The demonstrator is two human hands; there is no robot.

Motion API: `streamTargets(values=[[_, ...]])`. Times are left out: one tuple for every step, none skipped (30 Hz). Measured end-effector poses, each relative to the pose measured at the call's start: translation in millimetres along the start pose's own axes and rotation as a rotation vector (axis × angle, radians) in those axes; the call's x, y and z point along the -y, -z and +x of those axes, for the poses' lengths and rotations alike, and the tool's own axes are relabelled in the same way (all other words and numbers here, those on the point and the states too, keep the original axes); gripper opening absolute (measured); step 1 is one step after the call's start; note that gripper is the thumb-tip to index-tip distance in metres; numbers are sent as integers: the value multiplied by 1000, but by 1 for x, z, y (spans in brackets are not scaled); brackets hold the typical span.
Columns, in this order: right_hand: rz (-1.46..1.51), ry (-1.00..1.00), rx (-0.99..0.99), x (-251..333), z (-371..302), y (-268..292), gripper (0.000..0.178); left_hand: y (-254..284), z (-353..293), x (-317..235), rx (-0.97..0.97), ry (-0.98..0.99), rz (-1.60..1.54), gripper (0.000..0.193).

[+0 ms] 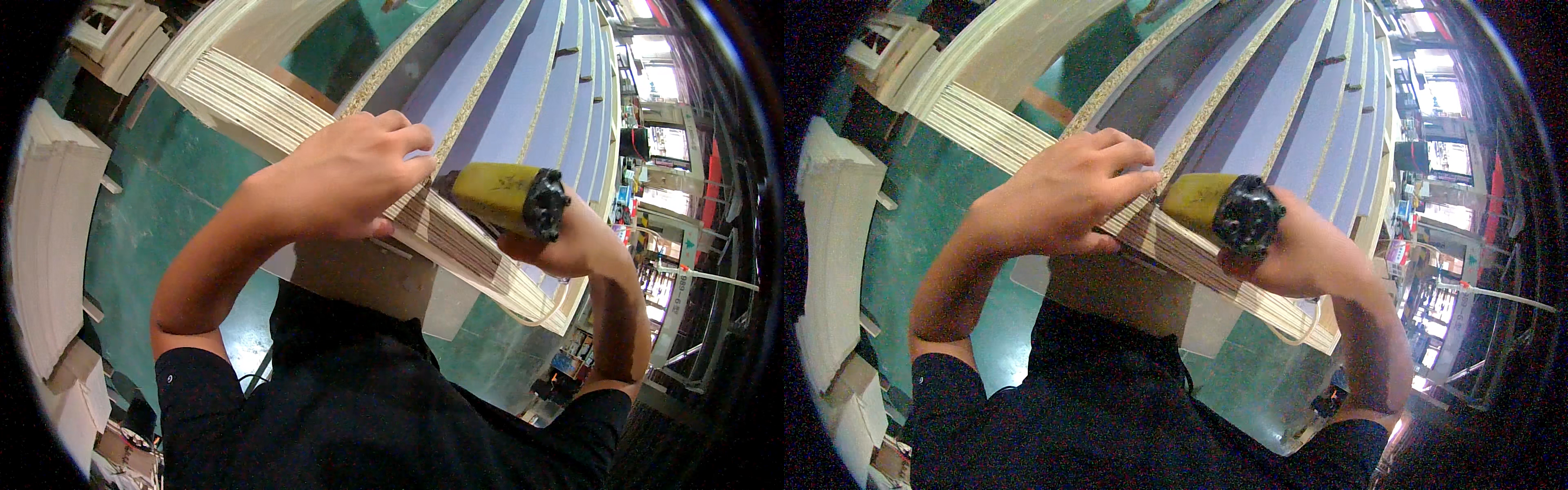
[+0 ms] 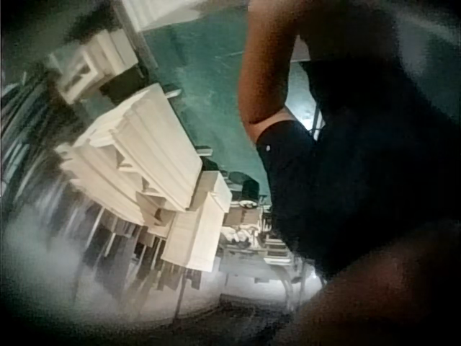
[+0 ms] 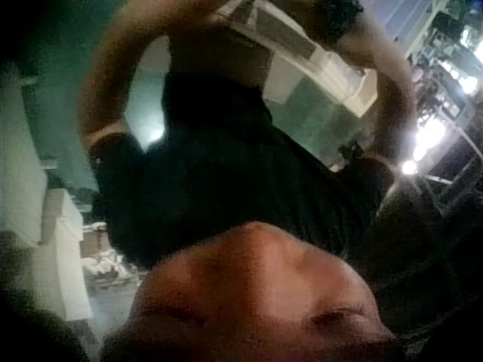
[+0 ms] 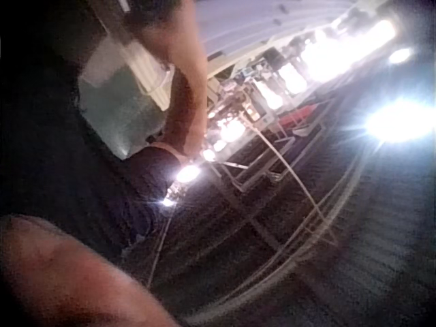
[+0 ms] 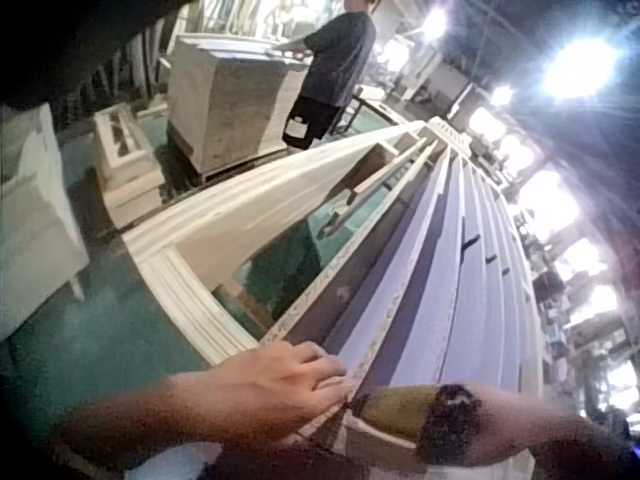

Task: The person uses a pneumatic nail gun to fasten thin wooden strips to a large curved wooden frame. They repeatedly position the strips and drive nails into the joints, occasionally adjusting the frame or retrieving more materials from a nearby table.

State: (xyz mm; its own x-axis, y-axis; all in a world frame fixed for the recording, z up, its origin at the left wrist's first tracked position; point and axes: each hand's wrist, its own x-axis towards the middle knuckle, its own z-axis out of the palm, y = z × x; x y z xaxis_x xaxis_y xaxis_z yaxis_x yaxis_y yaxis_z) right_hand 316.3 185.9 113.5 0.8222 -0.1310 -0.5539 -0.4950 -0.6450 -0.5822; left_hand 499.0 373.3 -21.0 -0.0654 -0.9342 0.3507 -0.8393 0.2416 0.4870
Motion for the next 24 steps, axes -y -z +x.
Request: streamTargets(values=[[0, -47, -44, 7, -6, 3, 49, 0, -6, 4, -79, -46, -34, 76], [5, -93, -86, 11, -10, 6, 50, 8, -11, 7, -110, -39, -15, 78], [-26, -72, -71, 14, -12, 12, 50, 22, -18, 11, -140, -33, 4, 80], [-58, -49, -54, 15, -10, 19, 50, 31, -25, 16, -170, -24, 24, 82], [-60, -18, -52, 21, -5, 22, 50, 35, -32, 21, -161, 6, 74, 82], [-60, 10, -51, 27, -1, 25, 50, 40, -37, 29, -152, 35, 123, 83], [2, -41, -31, 37, 8, 24, 49, 45, -42, 37, -144, 73, 178, 84], [61, -86, -9, 50, 18, 23, 48, 47, -46, 45, -128, 75, 205, 84], [119, -132, 13, 58, 27, 24, 47, 49, -49, 50, -105, 80, 206, 85], [15, -45, 5, 52, 38, 21, 48, 52, -51, 56, -85, 72, 200, 86], [20, -48, 31, 50, 46, 18, 48, 53, -53, 59, -62, 70, 192, 88], [25, -50, 57, 52, 54, 15, 48, 55, -53, 58, -13, 112, 161, 88], [40, -34, 55, 54, 59, 11, 49, 54, -49, 57, 33, 155, 126, 89], [58, -18, 55, 56, 63, 7, 49, 54, -47, 57, 78, 197, 90, 90], [74, 1, 54, 60, 69, 3, 50, 52, -47, 57, 52, 174, 165, 89], [74, -18, 60, 60, 72, 1, 50, 46, -48, 56, 29, 151, 236, 88], [58, -47, 64, 62, 74, 0, 50, 43, -49, 55, 5, 129, 308, 87], [42, -77, 70, 65, 77, -1, 50, 43, -50, 54, 26, 148, 299, 85], [17, -117, 72, 67, 78, 0, 49, 45, -49, 53, 53, 164, 290, 83], [1, -164, 78, 71, 80, 0, 49, 47, -48, 52, 79, 180, 280, 82], [-16, -210, 85, 75, 81, 0, 49, 50, -45, 50, 148, 232, 261, 83], [-24, -260, 95, 82, 82, 0, 50, 54, -42, 46, 218, 284, 242, 84], [-31, -311, 105, 85, 84, -1, 50, 58, -40, 44, 288, 337, 223, 86], [-20, -236, 96, 84, 85, -2, 51, 59, -40, 44, 294, 339, 228, 85]])
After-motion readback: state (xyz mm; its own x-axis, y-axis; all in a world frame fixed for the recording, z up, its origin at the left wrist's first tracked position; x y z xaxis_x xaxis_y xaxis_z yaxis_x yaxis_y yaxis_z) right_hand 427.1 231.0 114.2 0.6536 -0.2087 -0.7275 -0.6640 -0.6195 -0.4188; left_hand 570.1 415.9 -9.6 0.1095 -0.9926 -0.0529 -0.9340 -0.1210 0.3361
